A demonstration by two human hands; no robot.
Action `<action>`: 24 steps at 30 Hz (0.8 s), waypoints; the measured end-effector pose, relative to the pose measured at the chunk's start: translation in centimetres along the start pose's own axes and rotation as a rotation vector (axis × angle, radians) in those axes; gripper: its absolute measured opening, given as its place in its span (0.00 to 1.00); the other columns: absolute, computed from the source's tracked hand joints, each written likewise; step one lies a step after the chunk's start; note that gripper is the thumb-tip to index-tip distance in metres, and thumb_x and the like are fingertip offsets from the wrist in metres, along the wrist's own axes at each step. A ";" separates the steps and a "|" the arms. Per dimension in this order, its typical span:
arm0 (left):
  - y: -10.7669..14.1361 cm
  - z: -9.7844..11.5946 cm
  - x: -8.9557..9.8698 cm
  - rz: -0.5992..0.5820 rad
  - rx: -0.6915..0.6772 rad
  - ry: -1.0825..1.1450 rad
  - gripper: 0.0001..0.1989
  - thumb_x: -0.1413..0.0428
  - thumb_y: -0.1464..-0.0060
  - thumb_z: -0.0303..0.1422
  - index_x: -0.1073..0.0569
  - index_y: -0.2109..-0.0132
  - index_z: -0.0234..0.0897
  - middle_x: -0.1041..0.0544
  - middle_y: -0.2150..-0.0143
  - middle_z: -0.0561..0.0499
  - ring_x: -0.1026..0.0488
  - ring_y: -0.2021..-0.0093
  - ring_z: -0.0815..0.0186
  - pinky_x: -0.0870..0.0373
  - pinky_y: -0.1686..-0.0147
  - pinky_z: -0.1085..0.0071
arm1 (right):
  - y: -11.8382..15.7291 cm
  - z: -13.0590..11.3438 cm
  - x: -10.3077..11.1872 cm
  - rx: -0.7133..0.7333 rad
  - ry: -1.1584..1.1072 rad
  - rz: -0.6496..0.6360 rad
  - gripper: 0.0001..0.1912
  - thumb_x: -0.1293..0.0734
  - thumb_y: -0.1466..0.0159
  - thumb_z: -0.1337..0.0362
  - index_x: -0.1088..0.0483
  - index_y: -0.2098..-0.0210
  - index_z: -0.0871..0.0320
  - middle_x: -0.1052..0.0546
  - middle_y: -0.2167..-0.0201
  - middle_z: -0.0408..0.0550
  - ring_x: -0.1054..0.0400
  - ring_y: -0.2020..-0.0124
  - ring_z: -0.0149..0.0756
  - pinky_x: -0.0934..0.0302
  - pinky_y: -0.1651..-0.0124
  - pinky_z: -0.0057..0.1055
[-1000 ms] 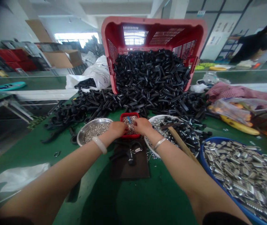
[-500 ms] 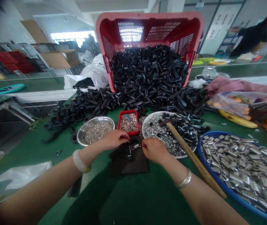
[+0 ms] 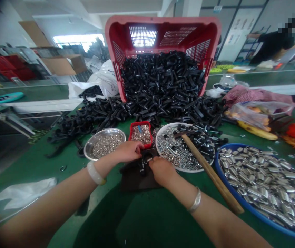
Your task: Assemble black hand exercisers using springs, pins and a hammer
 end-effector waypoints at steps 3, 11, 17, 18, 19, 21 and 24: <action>0.0 1.6 0.6 0.046 -0.047 -0.132 0.13 0.47 0.57 0.32 0.29 0.60 0.42 0.24 0.66 0.52 0.28 0.67 0.63 0.37 0.71 0.71 | 0.0 -0.7 0.0 -0.007 0.048 -0.003 0.16 0.46 0.43 0.76 0.30 0.62 0.62 0.28 0.67 0.57 0.32 0.65 0.41 0.42 0.66 0.30; 0.9 1.1 -0.9 0.133 -0.063 -0.139 0.08 0.48 0.49 0.39 0.27 0.64 0.43 0.25 0.67 0.52 0.29 0.65 0.63 0.36 0.68 0.70 | 0.6 4.4 0.8 -0.083 -0.430 0.233 0.12 0.41 0.42 0.70 0.30 0.62 0.58 0.26 0.66 0.48 0.32 0.64 0.33 0.41 0.60 0.28; 2.9 0.3 -1.9 0.342 -0.098 -0.080 0.11 0.52 0.46 0.41 0.28 0.64 0.41 0.27 0.58 0.51 0.34 0.56 0.64 0.38 0.59 0.69 | -0.7 5.3 1.1 -0.133 -0.516 0.357 0.06 0.39 0.42 0.66 0.30 0.68 0.58 0.25 0.71 0.45 0.33 0.68 0.32 0.42 0.63 0.27; 3.2 0.3 -2.0 0.353 -0.111 -0.069 0.13 0.51 0.47 0.43 0.28 0.63 0.41 0.28 0.56 0.50 0.35 0.54 0.62 0.39 0.56 0.67 | -1.1 4.9 1.1 -0.120 -0.491 0.339 0.06 0.39 0.42 0.67 0.30 0.69 0.58 0.26 0.71 0.46 0.33 0.68 0.32 0.43 0.63 0.27; 3.4 0.3 -2.0 0.354 -0.132 -0.054 0.16 0.50 0.49 0.47 0.29 0.62 0.40 0.29 0.54 0.49 0.36 0.52 0.61 0.40 0.53 0.65 | -1.4 4.5 1.0 -0.103 -0.464 0.313 0.06 0.39 0.42 0.67 0.31 0.69 0.59 0.26 0.71 0.46 0.34 0.68 0.32 0.43 0.63 0.27; 3.7 0.3 -2.2 0.323 -0.187 -0.012 0.26 0.48 0.57 0.53 0.30 0.58 0.39 0.31 0.50 0.46 0.37 0.49 0.58 0.45 0.48 0.60 | -1.7 4.0 0.7 -0.070 -0.417 0.260 0.06 0.40 0.42 0.67 0.31 0.70 0.59 0.26 0.71 0.46 0.34 0.68 0.32 0.44 0.63 0.27; 4.0 0.3 -2.4 0.224 -0.275 0.032 0.36 0.45 0.65 0.56 0.34 0.52 0.37 0.34 0.46 0.44 0.40 0.46 0.55 0.50 0.45 0.58 | -1.6 3.9 0.8 -0.060 -0.361 0.246 0.07 0.41 0.40 0.68 0.32 0.69 0.59 0.27 0.71 0.46 0.35 0.68 0.32 0.45 0.63 0.26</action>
Point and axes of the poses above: each hand's wrist, its own y-axis away from the middle knuckle, its own x-axis out of the back of the hand, z = x × y, the point moved 8 cm from there along -y, towards the middle knuckle
